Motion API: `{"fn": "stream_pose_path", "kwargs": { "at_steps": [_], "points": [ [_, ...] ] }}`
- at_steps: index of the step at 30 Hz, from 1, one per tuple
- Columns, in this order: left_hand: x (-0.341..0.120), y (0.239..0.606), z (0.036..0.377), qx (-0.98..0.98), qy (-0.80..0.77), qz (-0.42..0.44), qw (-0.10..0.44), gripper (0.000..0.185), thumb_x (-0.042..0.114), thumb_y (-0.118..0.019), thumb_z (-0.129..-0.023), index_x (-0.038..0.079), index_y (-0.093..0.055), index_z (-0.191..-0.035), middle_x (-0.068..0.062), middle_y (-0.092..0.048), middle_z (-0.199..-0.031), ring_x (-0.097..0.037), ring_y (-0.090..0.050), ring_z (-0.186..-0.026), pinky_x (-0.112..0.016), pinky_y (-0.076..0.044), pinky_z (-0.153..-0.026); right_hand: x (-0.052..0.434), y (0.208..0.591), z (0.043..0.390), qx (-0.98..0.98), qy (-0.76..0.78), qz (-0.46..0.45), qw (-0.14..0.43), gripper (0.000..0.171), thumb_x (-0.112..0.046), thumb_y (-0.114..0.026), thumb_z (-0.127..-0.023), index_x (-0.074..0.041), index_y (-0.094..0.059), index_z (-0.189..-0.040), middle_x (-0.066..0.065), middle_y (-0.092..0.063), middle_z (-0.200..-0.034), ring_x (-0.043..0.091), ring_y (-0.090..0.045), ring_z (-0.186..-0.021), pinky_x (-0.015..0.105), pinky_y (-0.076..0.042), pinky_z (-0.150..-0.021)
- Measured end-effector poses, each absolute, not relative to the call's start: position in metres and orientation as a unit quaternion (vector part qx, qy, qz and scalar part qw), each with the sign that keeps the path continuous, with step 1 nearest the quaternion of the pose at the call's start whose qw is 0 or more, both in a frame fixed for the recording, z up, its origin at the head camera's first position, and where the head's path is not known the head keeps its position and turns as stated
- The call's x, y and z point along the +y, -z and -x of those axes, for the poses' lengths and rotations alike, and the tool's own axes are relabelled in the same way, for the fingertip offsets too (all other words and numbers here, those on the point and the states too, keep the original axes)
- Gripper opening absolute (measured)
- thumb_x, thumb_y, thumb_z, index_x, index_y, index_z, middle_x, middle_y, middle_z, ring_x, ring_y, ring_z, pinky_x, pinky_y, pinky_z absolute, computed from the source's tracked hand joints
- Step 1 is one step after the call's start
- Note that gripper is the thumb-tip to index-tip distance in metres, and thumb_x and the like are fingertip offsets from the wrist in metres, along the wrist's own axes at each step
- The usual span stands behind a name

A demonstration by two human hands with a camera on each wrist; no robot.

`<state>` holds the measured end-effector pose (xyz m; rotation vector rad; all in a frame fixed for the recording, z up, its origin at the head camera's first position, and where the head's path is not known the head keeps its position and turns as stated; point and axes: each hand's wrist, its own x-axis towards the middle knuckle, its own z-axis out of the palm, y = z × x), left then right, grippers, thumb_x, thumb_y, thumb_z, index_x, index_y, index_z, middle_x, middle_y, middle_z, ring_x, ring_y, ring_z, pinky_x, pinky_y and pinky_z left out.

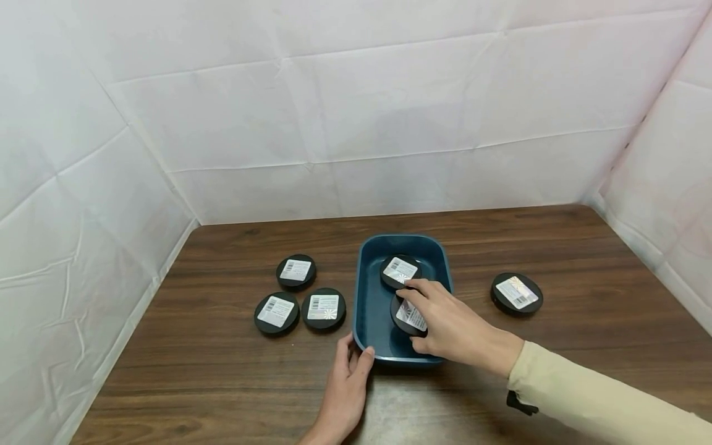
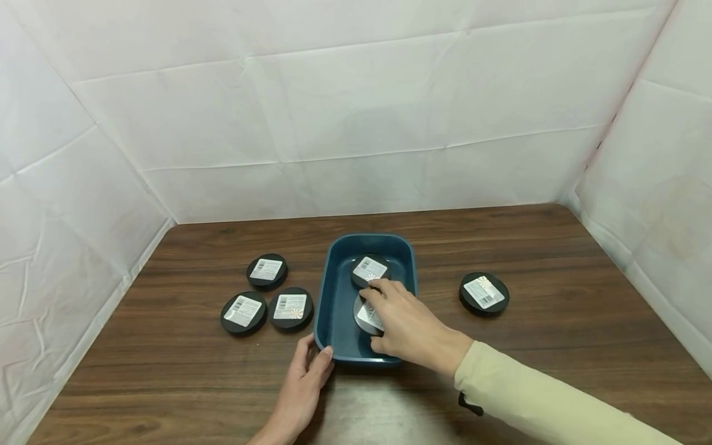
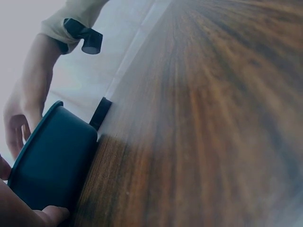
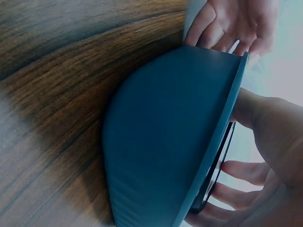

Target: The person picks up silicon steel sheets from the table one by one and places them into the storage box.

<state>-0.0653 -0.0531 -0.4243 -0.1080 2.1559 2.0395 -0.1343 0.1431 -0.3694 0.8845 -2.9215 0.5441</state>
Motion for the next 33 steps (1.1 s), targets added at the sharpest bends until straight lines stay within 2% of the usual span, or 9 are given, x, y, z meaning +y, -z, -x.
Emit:
{"fn": "stream_pose_path", "kwargs": {
  "at_steps": [13,21,33],
  "points": [
    [-0.053,0.424,0.065,0.722,-0.685,0.035,0.087,0.055,0.024,-0.048,-0.107,-0.003,-0.028,-0.151,-0.034,-0.025,-0.159,-0.042,-0.025,-0.151,-0.051,-0.029,-0.121,0.14,0.367,0.141,-0.94,-0.167,-0.296,0.0,0.069,-0.016,-0.086,-0.076,0.001,-0.056,-0.136,0.022,-0.053,-0.14,0.037,-0.056,-0.124,0.05,-0.055,-0.1],
    [-0.054,0.424,0.065,0.724,-0.683,0.032,0.087,0.054,0.024,-0.048,-0.107,-0.003,-0.029,-0.15,-0.034,-0.026,-0.159,-0.041,-0.025,-0.15,-0.051,-0.029,-0.121,0.139,0.373,0.145,-0.938,-0.146,-0.313,-0.01,0.067,-0.016,-0.087,-0.076,0.001,-0.058,-0.134,0.022,-0.054,-0.138,0.037,-0.057,-0.121,0.047,-0.057,-0.094],
    [-0.054,0.423,0.065,0.724,-0.684,0.036,0.083,0.051,0.022,-0.049,-0.106,-0.003,-0.033,-0.148,-0.033,-0.03,-0.158,-0.04,-0.028,-0.15,-0.05,-0.031,-0.121,0.133,0.381,0.148,-0.937,-0.133,-0.323,-0.023,0.068,-0.017,-0.088,-0.076,0.002,-0.058,-0.134,0.024,-0.054,-0.139,0.039,-0.057,-0.124,0.047,-0.057,-0.096]
  ]
}}
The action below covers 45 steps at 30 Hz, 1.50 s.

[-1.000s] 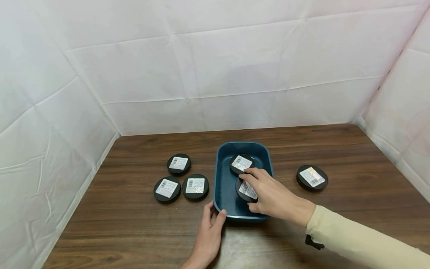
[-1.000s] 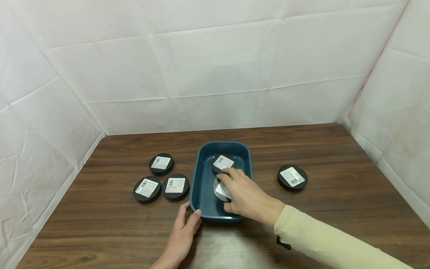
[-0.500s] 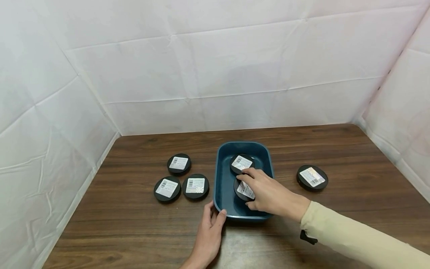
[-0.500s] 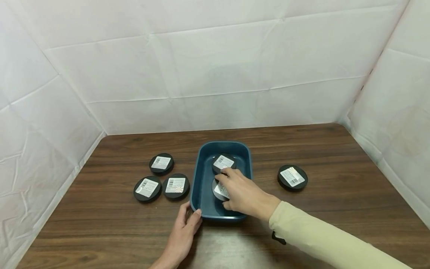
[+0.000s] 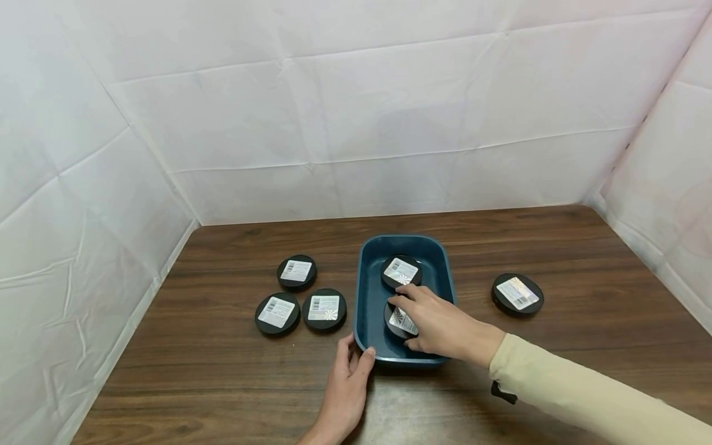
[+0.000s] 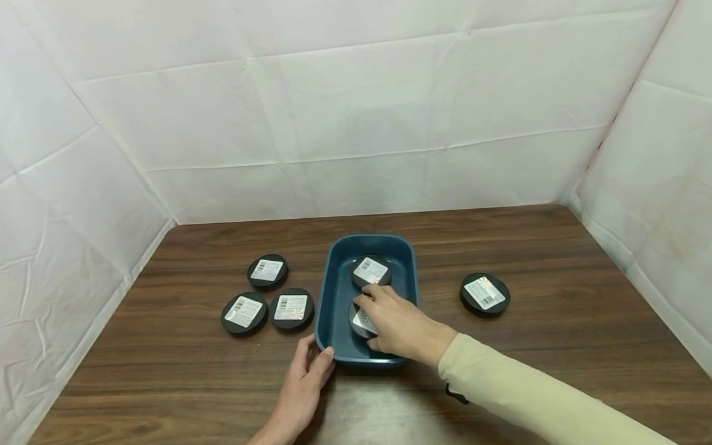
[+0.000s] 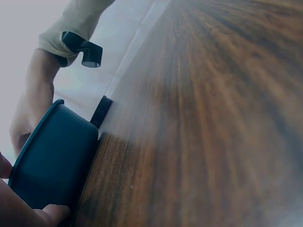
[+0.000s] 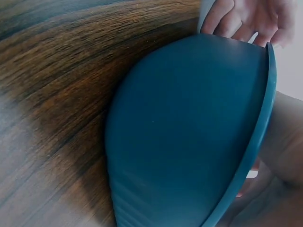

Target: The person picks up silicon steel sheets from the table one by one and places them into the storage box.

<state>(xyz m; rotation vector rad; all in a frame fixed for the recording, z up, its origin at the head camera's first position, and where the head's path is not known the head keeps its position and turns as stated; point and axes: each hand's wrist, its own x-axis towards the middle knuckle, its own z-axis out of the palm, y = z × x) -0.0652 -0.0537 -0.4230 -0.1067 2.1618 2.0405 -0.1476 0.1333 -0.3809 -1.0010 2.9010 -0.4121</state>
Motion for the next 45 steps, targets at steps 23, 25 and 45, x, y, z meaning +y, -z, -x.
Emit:
{"fn": "stream_pose_path", "kwargs": {
  "at_steps": [23,25,45],
  "points": [
    [-0.055,0.424,0.068,0.715,-0.691,0.041,0.099,0.052,0.024,-0.048,-0.106,-0.001,-0.031,-0.149,-0.032,-0.028,-0.159,-0.04,-0.028,-0.15,-0.049,-0.033,-0.12,0.125,0.39,0.149,0.939,0.141,0.31,0.057,0.068,-0.019,-0.089,-0.077,0.002,-0.059,-0.133,0.025,-0.054,-0.139,0.039,-0.057,-0.125,0.048,-0.056,-0.098],
    [-0.055,0.425,0.068,0.717,-0.689,0.043,0.099,0.053,0.025,-0.049,-0.106,-0.001,-0.031,-0.149,-0.032,-0.028,-0.159,-0.04,-0.028,-0.15,-0.048,-0.033,-0.119,0.124,0.39,0.149,0.938,0.142,0.31,0.061,0.068,-0.019,-0.088,-0.077,0.002,-0.059,-0.134,0.025,-0.053,-0.139,0.039,-0.057,-0.125,0.049,-0.056,-0.098],
    [-0.056,0.426,0.066,0.72,-0.687,0.039,0.088,0.054,0.025,-0.049,-0.106,-0.001,-0.031,-0.15,-0.032,-0.027,-0.159,-0.04,-0.028,-0.15,-0.049,-0.033,-0.12,0.122,0.393,0.149,0.94,0.168,0.287,0.078,0.068,-0.021,-0.088,-0.078,0.0,-0.058,-0.135,0.024,-0.052,-0.141,0.038,-0.057,-0.124,0.049,-0.056,-0.098]
  ]
}}
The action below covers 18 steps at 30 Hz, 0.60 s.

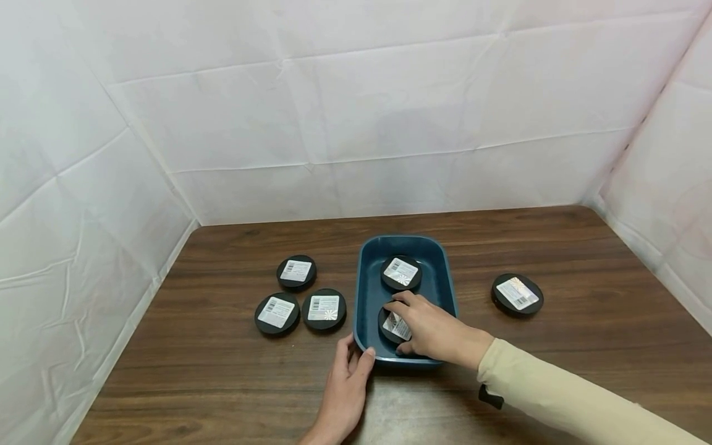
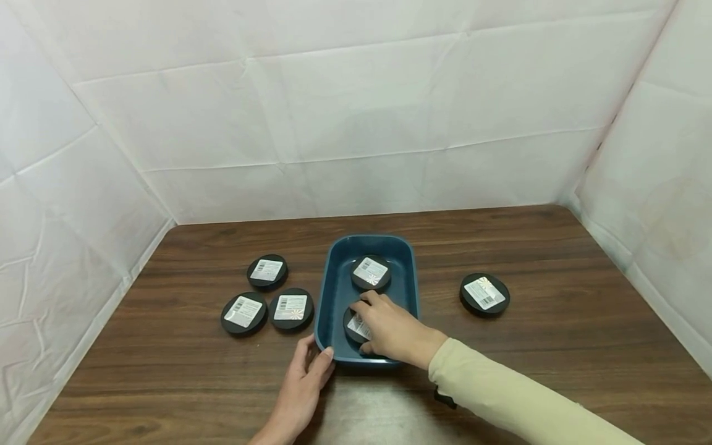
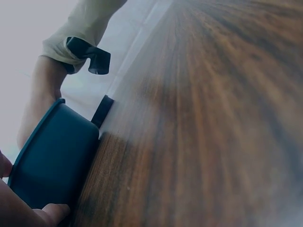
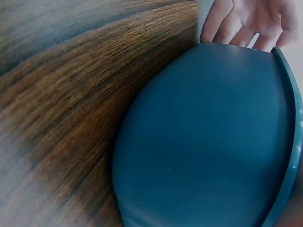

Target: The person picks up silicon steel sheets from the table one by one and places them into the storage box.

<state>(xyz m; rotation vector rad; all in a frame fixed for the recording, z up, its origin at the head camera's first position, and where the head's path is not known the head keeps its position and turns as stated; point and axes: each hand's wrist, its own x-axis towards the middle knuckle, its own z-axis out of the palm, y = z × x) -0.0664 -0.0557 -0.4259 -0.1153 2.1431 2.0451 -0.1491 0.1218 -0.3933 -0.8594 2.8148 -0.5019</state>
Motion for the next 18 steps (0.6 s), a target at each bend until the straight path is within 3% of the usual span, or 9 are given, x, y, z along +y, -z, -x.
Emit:
{"fn": "stream_pose_path", "kwargs": {
  "at_steps": [10,18],
  "points": [
    [-0.055,0.426,0.066,0.717,-0.691,0.038,0.088,0.053,0.023,-0.048,-0.106,-0.001,-0.03,-0.15,-0.033,-0.026,-0.159,-0.041,-0.027,-0.15,-0.049,-0.032,-0.12,0.124,0.394,0.148,0.943,0.165,0.282,0.063,0.072,-0.032,-0.088,-0.076,-0.004,-0.06,-0.135,0.022,-0.052,-0.143,0.04,-0.056,-0.127,0.052,-0.057,-0.094],
    [-0.055,0.426,0.067,0.717,-0.689,0.036,0.095,0.054,0.025,-0.048,-0.107,-0.001,-0.029,-0.15,-0.033,-0.025,-0.16,-0.041,-0.026,-0.15,-0.05,-0.032,-0.12,0.128,0.386,0.137,0.943,0.192,0.272,0.011,0.063,-0.037,-0.084,-0.08,-0.007,-0.064,-0.131,0.02,-0.056,-0.141,0.037,-0.055,-0.13,0.052,-0.054,-0.099]
  ]
}}
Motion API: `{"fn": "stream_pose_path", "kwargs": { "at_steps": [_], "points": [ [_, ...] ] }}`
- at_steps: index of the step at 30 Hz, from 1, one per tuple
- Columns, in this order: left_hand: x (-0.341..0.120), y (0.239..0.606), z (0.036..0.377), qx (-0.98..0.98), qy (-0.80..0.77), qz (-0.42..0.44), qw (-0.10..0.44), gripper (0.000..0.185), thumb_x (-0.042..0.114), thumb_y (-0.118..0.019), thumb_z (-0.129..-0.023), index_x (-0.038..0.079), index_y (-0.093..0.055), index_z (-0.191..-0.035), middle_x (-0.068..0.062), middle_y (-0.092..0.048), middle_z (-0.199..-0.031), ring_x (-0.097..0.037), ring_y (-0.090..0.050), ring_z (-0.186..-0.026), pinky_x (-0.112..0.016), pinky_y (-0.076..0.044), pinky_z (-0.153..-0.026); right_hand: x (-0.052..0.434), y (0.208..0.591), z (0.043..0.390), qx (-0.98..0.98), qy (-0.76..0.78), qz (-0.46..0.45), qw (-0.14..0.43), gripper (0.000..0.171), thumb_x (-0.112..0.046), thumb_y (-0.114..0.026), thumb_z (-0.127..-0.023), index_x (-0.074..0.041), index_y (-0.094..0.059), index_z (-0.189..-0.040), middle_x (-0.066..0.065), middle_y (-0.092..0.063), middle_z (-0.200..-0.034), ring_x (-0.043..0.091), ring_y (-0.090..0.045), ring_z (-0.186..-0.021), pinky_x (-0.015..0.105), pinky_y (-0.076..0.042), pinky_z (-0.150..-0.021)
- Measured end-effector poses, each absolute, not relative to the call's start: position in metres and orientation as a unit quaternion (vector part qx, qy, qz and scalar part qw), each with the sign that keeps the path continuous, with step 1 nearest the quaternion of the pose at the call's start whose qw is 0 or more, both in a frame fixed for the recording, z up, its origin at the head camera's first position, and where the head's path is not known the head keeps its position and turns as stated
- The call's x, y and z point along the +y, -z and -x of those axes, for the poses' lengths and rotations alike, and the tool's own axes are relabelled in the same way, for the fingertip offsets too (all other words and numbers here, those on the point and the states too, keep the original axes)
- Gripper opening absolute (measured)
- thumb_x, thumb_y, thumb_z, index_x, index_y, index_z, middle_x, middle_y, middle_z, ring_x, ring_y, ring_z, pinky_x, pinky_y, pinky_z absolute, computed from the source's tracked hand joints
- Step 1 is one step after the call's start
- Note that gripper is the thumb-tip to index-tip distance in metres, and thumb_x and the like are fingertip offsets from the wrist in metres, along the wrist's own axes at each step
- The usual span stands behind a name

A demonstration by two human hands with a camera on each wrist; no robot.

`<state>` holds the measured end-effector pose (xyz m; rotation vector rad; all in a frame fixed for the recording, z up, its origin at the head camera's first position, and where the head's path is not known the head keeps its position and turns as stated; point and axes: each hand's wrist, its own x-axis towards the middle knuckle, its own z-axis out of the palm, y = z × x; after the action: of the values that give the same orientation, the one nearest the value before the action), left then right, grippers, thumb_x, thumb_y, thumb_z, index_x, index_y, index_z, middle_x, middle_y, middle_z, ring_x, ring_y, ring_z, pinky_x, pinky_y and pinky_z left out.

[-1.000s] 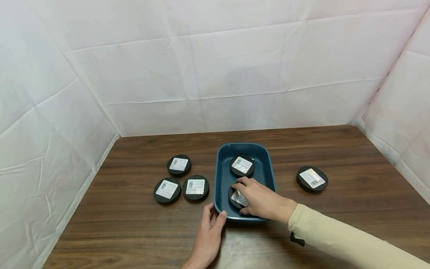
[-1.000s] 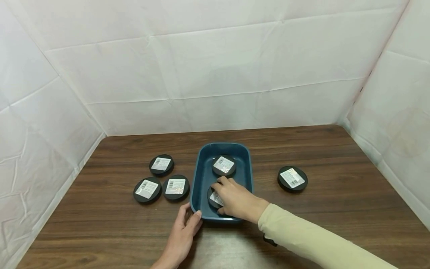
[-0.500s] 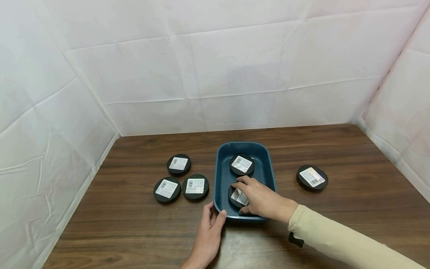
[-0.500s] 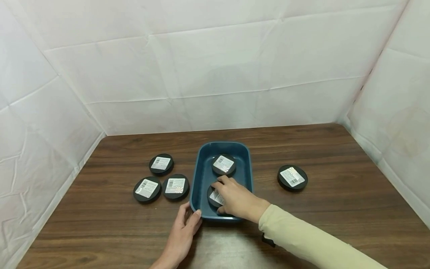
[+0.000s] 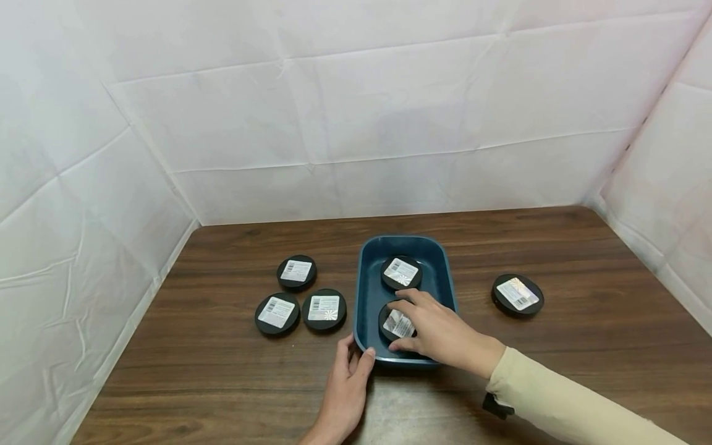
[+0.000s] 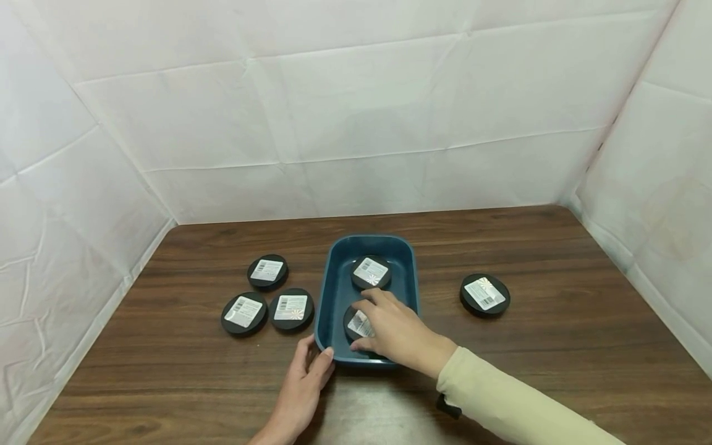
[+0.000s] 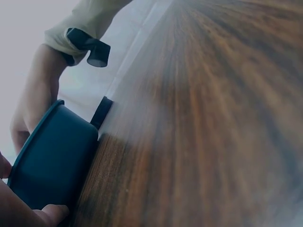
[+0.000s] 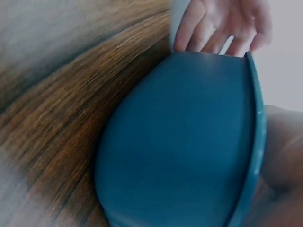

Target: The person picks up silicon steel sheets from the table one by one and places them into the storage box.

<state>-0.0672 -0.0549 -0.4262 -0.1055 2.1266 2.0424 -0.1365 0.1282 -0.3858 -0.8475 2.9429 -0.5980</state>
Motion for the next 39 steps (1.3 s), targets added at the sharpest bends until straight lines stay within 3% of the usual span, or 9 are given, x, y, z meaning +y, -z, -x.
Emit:
{"fn": "stream_pose_path", "kwargs": {
  "at_steps": [11,20,26,32,39],
  "points": [
    [-0.054,0.425,0.066,0.717,-0.691,0.031,0.083,0.053,0.022,-0.048,-0.107,-0.003,-0.03,-0.149,-0.033,-0.026,-0.159,-0.041,-0.026,-0.15,-0.049,-0.03,-0.121,0.138,0.375,0.12,0.933,0.196,0.291,-0.079,0.057,-0.037,-0.082,-0.082,-0.012,-0.065,-0.13,0.014,-0.057,-0.141,0.036,-0.054,-0.132,0.055,-0.053,-0.101],
    [-0.053,0.426,0.064,0.721,-0.688,0.034,0.075,0.051,0.022,-0.049,-0.106,-0.002,-0.033,-0.148,-0.033,-0.029,-0.158,-0.04,-0.028,-0.15,-0.048,-0.03,-0.12,0.145,0.372,0.113,0.936,0.194,0.283,-0.08,0.055,-0.035,-0.082,-0.083,-0.011,-0.065,-0.13,0.015,-0.056,-0.143,0.038,-0.049,-0.136,0.07,-0.046,-0.101],
    [-0.052,0.427,0.064,0.721,-0.689,0.03,0.067,0.051,0.022,-0.05,-0.106,-0.004,-0.033,-0.147,-0.034,-0.031,-0.157,-0.041,-0.03,-0.149,-0.047,-0.032,-0.12,0.15,0.371,0.11,0.937,0.202,0.271,-0.087,0.055,-0.033,-0.083,-0.083,-0.012,-0.065,-0.131,0.014,-0.055,-0.144,0.038,-0.049,-0.137,0.072,-0.046,-0.099],
    [-0.051,0.427,0.064,0.723,-0.687,0.031,0.062,0.051,0.021,-0.05,-0.106,-0.004,-0.033,-0.147,-0.034,-0.031,-0.156,-0.041,-0.03,-0.149,-0.046,-0.033,-0.12,0.155,0.372,0.108,0.933,0.215,0.266,-0.112,0.053,-0.031,-0.085,-0.081,-0.012,-0.067,-0.128,0.012,-0.058,-0.141,0.037,-0.052,-0.134,0.068,-0.049,-0.097],
    [-0.052,0.426,0.065,0.723,-0.687,0.031,0.06,0.052,0.021,-0.05,-0.106,-0.005,-0.033,-0.147,-0.035,-0.031,-0.156,-0.042,-0.03,-0.149,-0.048,-0.032,-0.12,0.161,0.373,0.109,0.915,0.236,0.255,-0.207,0.046,-0.02,-0.089,-0.074,-0.007,-0.073,-0.115,0.013,-0.065,-0.13,0.039,-0.057,-0.128,0.055,-0.052,-0.09]
  ]
}}
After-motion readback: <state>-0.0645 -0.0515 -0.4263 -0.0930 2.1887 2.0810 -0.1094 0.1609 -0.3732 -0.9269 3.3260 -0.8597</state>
